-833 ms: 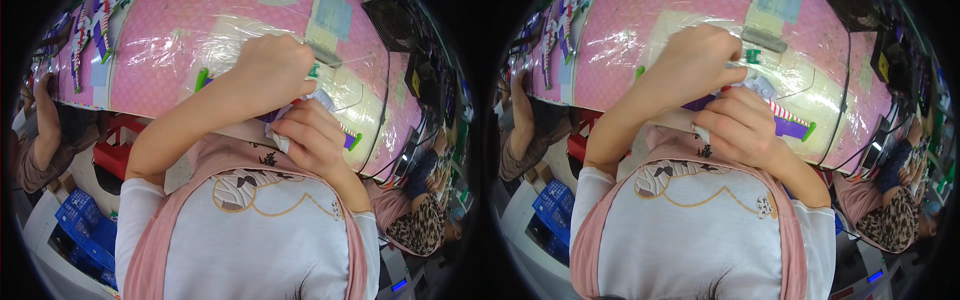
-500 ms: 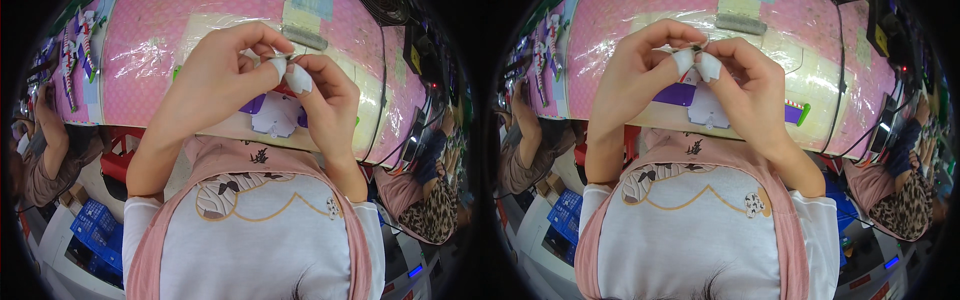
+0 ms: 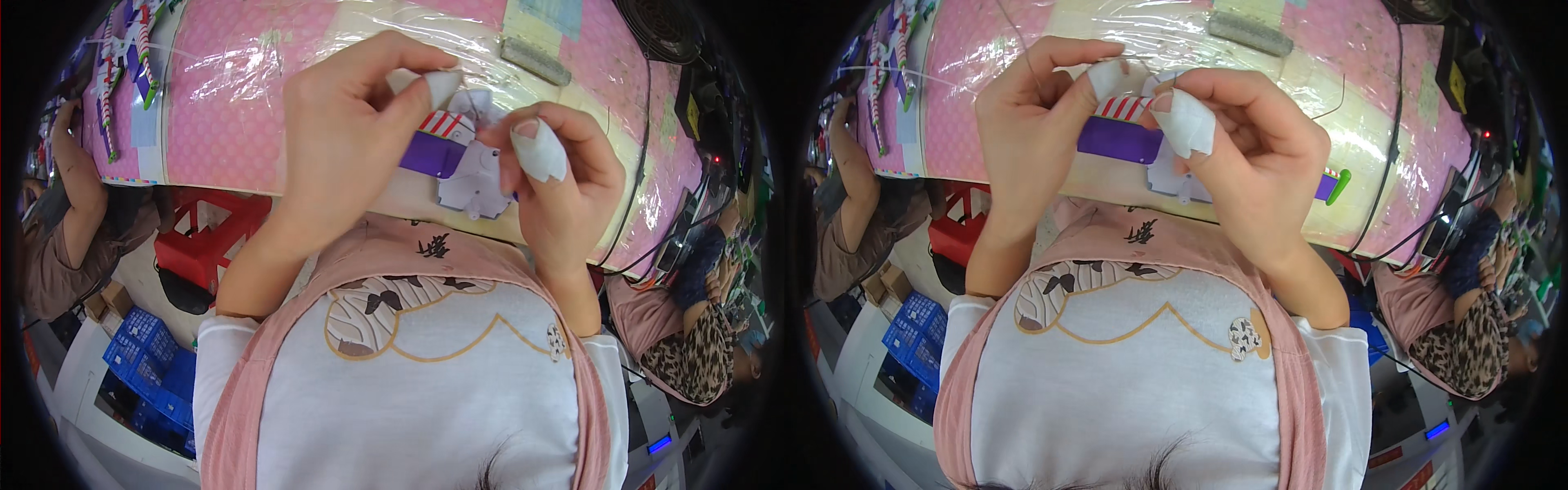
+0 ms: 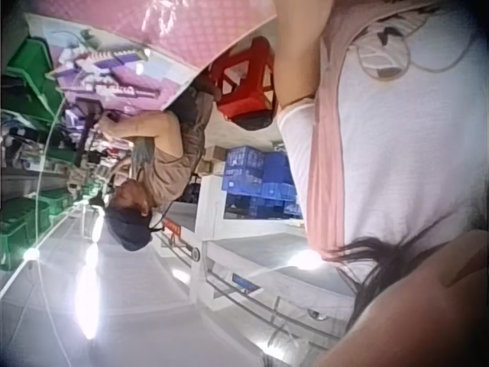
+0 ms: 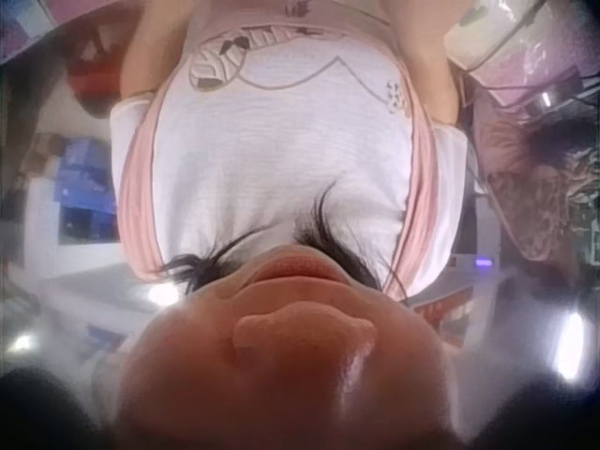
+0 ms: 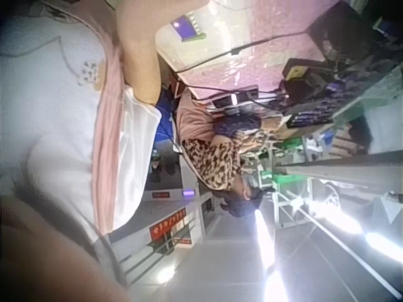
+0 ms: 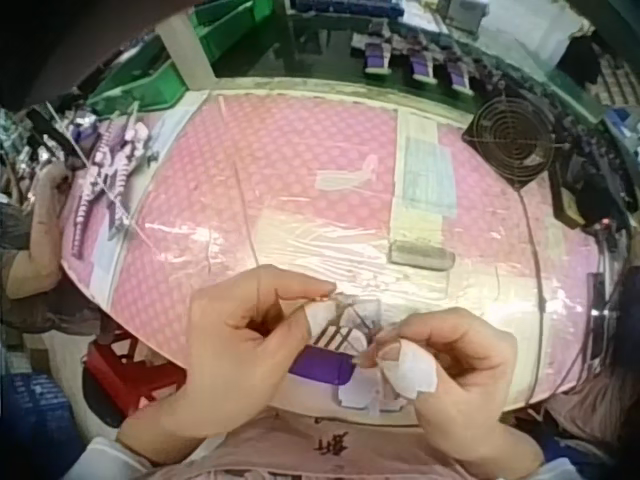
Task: Soldering electrical wires and circuit boards into plastic toy airplanes on a factory assembly line.
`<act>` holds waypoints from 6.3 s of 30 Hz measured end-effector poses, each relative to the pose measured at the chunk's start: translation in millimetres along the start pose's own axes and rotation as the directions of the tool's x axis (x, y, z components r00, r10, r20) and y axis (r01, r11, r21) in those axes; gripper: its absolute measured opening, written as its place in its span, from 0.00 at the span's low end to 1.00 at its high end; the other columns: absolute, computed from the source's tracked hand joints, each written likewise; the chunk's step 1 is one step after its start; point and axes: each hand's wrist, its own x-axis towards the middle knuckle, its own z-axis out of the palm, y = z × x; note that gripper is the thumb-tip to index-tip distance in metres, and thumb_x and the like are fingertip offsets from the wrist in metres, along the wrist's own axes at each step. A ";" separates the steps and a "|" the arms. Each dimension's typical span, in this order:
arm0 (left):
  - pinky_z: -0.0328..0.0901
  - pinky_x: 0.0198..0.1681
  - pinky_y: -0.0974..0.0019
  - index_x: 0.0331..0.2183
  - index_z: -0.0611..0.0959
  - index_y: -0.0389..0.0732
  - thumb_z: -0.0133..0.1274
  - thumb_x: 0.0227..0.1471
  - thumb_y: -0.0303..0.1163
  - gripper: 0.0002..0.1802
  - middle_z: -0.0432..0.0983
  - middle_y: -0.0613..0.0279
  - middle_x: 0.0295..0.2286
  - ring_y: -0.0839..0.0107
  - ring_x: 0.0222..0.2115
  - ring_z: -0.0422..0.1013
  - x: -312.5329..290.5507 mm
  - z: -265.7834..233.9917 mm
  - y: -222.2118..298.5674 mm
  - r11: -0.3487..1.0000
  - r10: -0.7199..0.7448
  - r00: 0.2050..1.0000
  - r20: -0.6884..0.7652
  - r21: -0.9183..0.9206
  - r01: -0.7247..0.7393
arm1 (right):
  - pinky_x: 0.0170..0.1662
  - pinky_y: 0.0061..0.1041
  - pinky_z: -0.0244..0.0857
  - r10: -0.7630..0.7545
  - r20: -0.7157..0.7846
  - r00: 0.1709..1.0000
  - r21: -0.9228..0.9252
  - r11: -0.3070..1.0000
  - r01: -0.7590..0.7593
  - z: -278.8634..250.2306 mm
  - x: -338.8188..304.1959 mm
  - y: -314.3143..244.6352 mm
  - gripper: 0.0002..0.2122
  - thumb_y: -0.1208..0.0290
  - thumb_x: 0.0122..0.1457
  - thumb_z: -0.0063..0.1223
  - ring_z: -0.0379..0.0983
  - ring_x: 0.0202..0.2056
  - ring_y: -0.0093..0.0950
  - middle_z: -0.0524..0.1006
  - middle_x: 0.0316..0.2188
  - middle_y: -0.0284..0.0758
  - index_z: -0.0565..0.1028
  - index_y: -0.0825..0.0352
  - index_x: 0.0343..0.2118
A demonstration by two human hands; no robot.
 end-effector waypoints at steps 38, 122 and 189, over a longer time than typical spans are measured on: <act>0.53 0.20 0.86 0.31 0.77 0.33 0.51 0.43 0.18 0.08 0.72 0.70 0.22 0.91 0.18 0.60 -9.9 -4.0 19.5 0.992 -0.084 0.993 0.084 -0.084 0.091 | 0.21 0.19 0.59 -0.179 0.068 0.981 -0.549 0.815 0.187 11.4 5.3 9.9 0.04 0.77 0.49 0.52 0.65 0.17 0.21 0.71 0.16 0.33 0.74 0.71 0.28; 0.60 0.25 0.82 0.34 0.75 0.33 0.49 0.49 0.19 0.07 0.74 0.64 0.25 0.85 0.24 0.67 8.1 17.6 14.1 0.993 -0.029 0.983 0.181 -0.111 0.049 | 0.20 0.10 0.53 0.131 -0.082 0.988 -0.311 0.938 -0.151 -12.7 18.7 -17.4 0.07 0.74 0.53 0.51 0.61 0.20 0.10 0.71 0.17 0.26 0.74 0.75 0.27; 0.67 0.23 0.64 0.32 0.77 0.35 0.52 0.40 0.28 0.12 0.68 0.60 0.26 0.63 0.23 0.71 39.5 58.5 12.1 0.520 0.205 0.889 0.409 0.724 -0.453 | 0.28 0.37 0.64 0.097 0.297 0.950 -0.954 0.072 0.291 -54.3 115.4 -7.8 0.13 0.64 0.45 0.55 0.71 0.25 0.43 0.73 0.19 0.48 0.74 0.72 0.19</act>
